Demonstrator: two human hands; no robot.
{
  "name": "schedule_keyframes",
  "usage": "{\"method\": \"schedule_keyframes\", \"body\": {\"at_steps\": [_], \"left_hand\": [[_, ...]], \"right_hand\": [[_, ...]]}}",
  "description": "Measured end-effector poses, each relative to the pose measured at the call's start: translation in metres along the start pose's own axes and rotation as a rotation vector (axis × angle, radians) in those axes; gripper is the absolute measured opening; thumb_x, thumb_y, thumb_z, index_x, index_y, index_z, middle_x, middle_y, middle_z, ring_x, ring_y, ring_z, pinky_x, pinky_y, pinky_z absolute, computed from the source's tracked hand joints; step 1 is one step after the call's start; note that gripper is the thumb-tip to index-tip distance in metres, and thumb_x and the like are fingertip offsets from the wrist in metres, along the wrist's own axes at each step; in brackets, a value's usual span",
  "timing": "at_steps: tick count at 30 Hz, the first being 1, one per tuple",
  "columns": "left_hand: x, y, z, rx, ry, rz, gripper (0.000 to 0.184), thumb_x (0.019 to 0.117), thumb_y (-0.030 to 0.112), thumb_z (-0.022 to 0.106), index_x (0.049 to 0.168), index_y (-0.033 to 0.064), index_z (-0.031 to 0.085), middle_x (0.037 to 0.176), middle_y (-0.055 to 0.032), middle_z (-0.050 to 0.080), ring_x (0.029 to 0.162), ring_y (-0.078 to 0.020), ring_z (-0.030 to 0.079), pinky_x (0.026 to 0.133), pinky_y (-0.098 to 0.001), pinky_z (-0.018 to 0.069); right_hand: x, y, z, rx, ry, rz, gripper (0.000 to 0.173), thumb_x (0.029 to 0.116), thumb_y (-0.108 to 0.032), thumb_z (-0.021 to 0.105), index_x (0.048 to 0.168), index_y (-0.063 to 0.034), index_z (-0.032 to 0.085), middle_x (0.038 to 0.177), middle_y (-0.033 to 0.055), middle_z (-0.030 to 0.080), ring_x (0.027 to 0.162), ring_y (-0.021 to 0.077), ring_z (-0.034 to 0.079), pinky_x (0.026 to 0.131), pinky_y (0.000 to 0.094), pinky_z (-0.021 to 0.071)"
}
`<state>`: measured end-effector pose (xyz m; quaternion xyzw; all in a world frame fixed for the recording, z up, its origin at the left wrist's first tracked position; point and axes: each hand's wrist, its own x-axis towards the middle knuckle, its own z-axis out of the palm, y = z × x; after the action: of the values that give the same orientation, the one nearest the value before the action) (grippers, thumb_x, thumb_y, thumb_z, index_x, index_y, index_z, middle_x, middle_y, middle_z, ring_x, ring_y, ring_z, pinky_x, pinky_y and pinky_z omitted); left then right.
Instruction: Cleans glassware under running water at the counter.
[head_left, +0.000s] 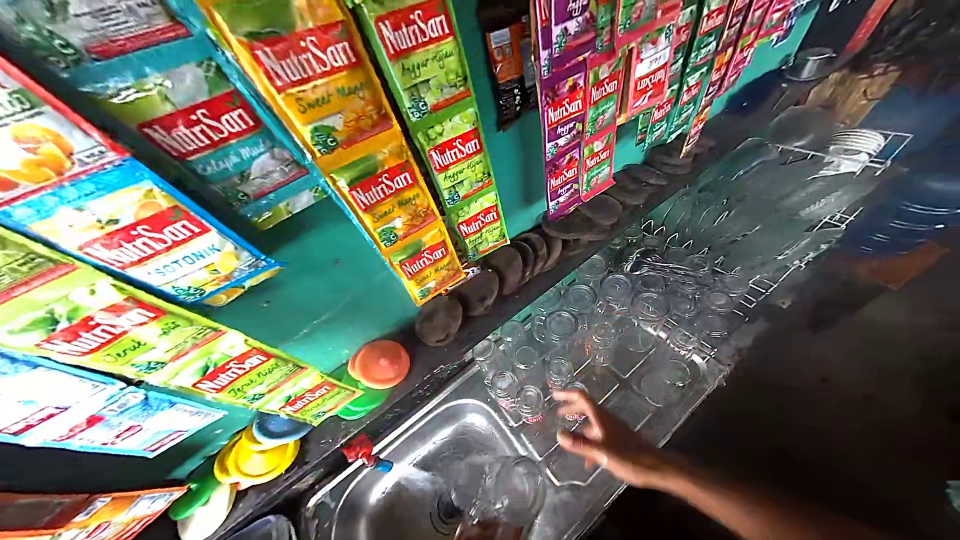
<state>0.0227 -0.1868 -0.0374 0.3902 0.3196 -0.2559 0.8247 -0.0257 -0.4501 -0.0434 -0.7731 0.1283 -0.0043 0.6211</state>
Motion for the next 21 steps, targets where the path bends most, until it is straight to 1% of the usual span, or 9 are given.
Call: {"method": "schedule_keyframes", "body": {"at_steps": [1,2,3,4,6,10,14,17,21], "left_hand": [[0.000,-0.012,0.020,0.056,-0.019,-0.006,0.023,0.1078,0.014,0.027,0.100,0.0081,0.048,0.075,-0.0061,0.062,0.071,-0.0217,0.067,0.073,-0.0475,0.0612],[-0.001,-0.026,0.041,0.095,-0.039,-0.017,0.029,0.1096,0.019,0.026,0.094,0.0096,0.048,0.070,-0.0039,0.061,0.066,-0.0195,0.066,0.069,-0.0445,0.0615],[-0.002,-0.041,0.062,0.111,-0.060,-0.042,0.038,0.1111,0.028,0.024,0.088,0.0113,0.049,0.064,-0.0015,0.059,0.061,-0.0168,0.064,0.065,-0.0402,0.0600],[-0.001,-0.056,0.081,0.118,-0.091,-0.069,0.045,0.1119,0.034,0.021,0.084,0.0118,0.049,0.060,-0.0001,0.056,0.056,-0.0147,0.061,0.061,-0.0362,0.0580],[0.003,-0.081,0.116,0.141,-0.139,-0.138,0.052,0.1123,0.039,0.018,0.079,0.0114,0.047,0.055,0.0002,0.050,0.051,-0.0147,0.057,0.056,-0.0348,0.0571],[0.028,-0.119,0.153,0.337,-0.241,-0.352,0.047,0.1127,0.040,0.023,0.094,0.0058,0.049,0.068,-0.0072,0.055,0.060,-0.0223,0.063,0.065,-0.0429,0.0615],[0.052,-0.146,0.132,0.669,-0.248,-0.332,0.055,0.1093,0.055,0.031,0.121,0.0059,0.053,0.081,-0.0071,0.057,0.066,-0.0236,0.063,0.068,-0.0480,0.0600],[0.056,-0.139,0.091,0.777,-0.205,-0.340,0.050,0.1083,0.046,0.045,0.138,0.0066,0.052,0.114,-0.0141,0.061,0.094,-0.0286,0.065,0.082,-0.0499,0.0566],[0.053,-0.112,0.021,0.763,-0.060,-0.236,0.043,0.1086,0.039,0.047,0.135,0.0057,0.055,0.115,-0.0136,0.065,0.096,-0.0268,0.066,0.082,-0.0488,0.0566]], "right_hand": [[-0.014,-0.009,0.017,0.056,-0.002,0.004,0.086,0.0876,-0.061,0.071,0.155,-0.0184,0.039,0.142,0.0098,0.057,0.103,0.0203,0.070,0.078,0.0433,0.0629],[-0.025,-0.016,0.025,-0.002,0.056,-0.047,0.093,0.0833,-0.066,0.073,0.155,-0.0176,0.040,0.143,0.0073,0.057,0.112,0.0160,0.067,0.086,0.0399,0.0613],[-0.032,-0.020,0.025,-0.124,0.159,-0.104,0.093,0.0811,-0.067,0.075,0.152,-0.0159,0.044,0.142,0.0054,0.058,0.121,0.0138,0.062,0.095,0.0392,0.0580],[-0.036,-0.020,0.019,-0.257,0.278,-0.118,0.088,0.0792,-0.066,0.076,0.147,-0.0157,0.051,0.139,0.0049,0.060,0.122,0.0147,0.061,0.096,0.0410,0.0575],[-0.042,-0.021,-0.011,-0.418,0.424,-0.056,0.078,0.0771,-0.060,0.079,0.138,-0.0161,0.058,0.132,0.0054,0.065,0.117,0.0182,0.064,0.096,0.0447,0.0571],[-0.043,-0.021,-0.080,-0.587,0.517,0.121,0.079,0.0718,-0.059,0.082,0.133,-0.0151,0.058,0.107,0.0093,0.071,0.093,0.0270,0.071,0.078,0.0542,0.0591],[-0.017,-0.017,-0.124,-0.677,0.438,0.309,0.085,0.0688,-0.060,0.085,0.133,-0.0144,0.054,0.091,0.0118,0.070,0.084,0.0329,0.070,0.072,0.0586,0.0562],[0.013,-0.014,-0.138,-0.747,0.310,0.447,0.089,0.0684,-0.060,0.086,0.137,-0.0146,0.051,0.097,0.0141,0.070,0.091,0.0361,0.070,0.077,0.0601,0.0549],[0.053,-0.001,-0.145,-0.836,0.194,0.489,0.094,0.0691,-0.058,0.087,0.141,-0.0120,0.048,0.101,0.0196,0.070,0.094,0.0418,0.069,0.079,0.0639,0.0540]]}}
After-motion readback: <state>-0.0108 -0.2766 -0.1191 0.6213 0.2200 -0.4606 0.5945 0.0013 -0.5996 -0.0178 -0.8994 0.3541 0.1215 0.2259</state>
